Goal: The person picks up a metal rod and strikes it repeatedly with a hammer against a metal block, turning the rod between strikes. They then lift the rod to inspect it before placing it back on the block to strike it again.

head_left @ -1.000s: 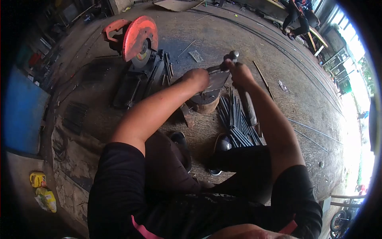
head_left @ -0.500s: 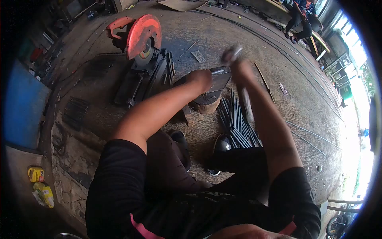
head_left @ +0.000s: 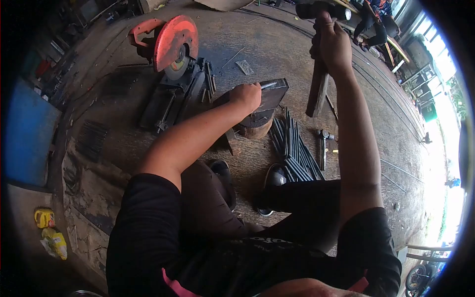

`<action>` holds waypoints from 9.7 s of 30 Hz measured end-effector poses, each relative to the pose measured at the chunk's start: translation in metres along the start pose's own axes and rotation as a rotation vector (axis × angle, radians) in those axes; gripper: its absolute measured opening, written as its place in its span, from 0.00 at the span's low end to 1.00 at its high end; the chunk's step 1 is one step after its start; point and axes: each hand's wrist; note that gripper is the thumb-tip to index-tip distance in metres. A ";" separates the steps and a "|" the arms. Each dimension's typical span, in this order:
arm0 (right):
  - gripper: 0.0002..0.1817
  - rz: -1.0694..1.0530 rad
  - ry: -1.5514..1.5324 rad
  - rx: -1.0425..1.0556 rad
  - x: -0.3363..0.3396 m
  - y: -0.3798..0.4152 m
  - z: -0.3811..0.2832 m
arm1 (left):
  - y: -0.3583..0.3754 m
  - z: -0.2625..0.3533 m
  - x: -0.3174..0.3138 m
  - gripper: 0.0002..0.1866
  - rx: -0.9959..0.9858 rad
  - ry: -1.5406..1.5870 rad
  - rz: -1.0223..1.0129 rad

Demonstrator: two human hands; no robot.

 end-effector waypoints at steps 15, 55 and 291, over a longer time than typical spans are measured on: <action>0.36 -0.173 0.353 -0.216 -0.025 0.004 0.068 | 0.001 0.001 0.000 0.11 -0.053 -0.005 0.074; 0.41 -0.345 0.446 -0.449 -0.036 0.033 0.101 | 0.006 -0.013 0.019 0.11 -0.141 -0.014 0.037; 0.34 -0.424 0.763 0.097 -0.053 0.010 0.189 | -0.030 0.011 0.002 0.16 0.175 0.082 -0.349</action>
Point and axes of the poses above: each hand's wrist, its own y-axis away from the middle knuckle, its own x-axis out of the back of the hand, z = x × y, and after that the axes turned 2 degrees about y, right-handed
